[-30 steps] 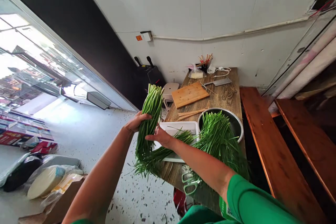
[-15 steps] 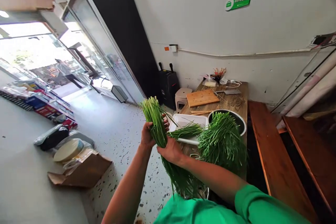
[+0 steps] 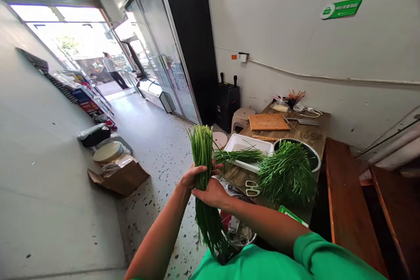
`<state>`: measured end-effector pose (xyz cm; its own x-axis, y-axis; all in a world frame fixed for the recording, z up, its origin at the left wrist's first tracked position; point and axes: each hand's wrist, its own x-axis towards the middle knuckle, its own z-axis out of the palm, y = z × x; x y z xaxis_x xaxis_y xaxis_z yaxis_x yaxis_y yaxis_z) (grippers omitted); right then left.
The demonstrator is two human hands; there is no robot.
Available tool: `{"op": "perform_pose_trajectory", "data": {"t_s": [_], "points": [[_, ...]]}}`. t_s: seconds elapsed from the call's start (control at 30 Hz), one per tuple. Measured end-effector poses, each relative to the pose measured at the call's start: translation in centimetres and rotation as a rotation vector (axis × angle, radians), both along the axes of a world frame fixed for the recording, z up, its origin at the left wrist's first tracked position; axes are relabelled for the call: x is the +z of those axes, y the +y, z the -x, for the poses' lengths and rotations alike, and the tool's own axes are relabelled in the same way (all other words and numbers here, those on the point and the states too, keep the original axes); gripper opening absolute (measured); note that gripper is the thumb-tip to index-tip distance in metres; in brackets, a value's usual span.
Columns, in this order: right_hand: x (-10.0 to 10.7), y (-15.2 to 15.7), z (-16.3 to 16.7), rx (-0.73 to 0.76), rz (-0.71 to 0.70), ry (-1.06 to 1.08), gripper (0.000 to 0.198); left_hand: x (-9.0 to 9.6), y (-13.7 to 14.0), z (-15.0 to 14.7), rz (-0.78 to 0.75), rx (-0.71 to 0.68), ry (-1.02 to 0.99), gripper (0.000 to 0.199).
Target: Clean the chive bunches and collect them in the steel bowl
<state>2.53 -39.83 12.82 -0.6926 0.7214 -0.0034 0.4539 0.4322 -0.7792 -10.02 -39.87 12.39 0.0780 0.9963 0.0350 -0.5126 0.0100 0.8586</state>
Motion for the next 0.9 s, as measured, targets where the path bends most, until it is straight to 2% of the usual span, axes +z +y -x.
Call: {"op": "perform_pose_trajectory", "data": {"t_s": [0.1,0.2,0.27,0.33,0.4,0.47,0.57,0.73,0.9], "points": [[0.6,0.7,-1.7,0.182,-0.013,-0.079,0.035,-0.8,-0.5,1.3,0.168,0.002,-0.016,0.046],[1.4,2.7,-4.1,0.291,-0.037,-0.171,0.042,-1.2,-1.0,2.5,0.228,-0.061,-0.033,0.055],[1.9,4.2,-5.5,0.260,0.016,-0.100,0.044,-1.4,-1.3,2.9,0.235,-0.139,-0.047,0.058],[2.2,5.5,-6.1,0.144,0.088,0.089,0.042,-1.7,-1.5,2.8,0.243,-0.193,-0.075,0.056],[2.4,6.5,-5.9,0.002,0.092,0.299,0.038,-2.1,-1.5,2.2,0.230,-0.187,-0.126,0.052],[2.4,7.1,-5.4,-0.101,0.067,0.417,0.034,-2.5,-1.4,1.3,0.215,-0.172,-0.179,0.051],[2.0,7.6,-5.0,-0.127,0.117,0.366,0.033,-3.0,-1.4,-0.5,0.226,-0.224,-0.217,0.055],[0.8,8.2,-5.8,-0.144,0.123,0.269,0.028,-3.8,-2.3,-2.9,0.267,-0.296,-0.282,0.058],[-1.3,8.4,-6.7,-0.111,0.162,0.221,0.029,-5.9,-3.2,-3.7,0.288,-0.346,-0.316,0.074]]}}
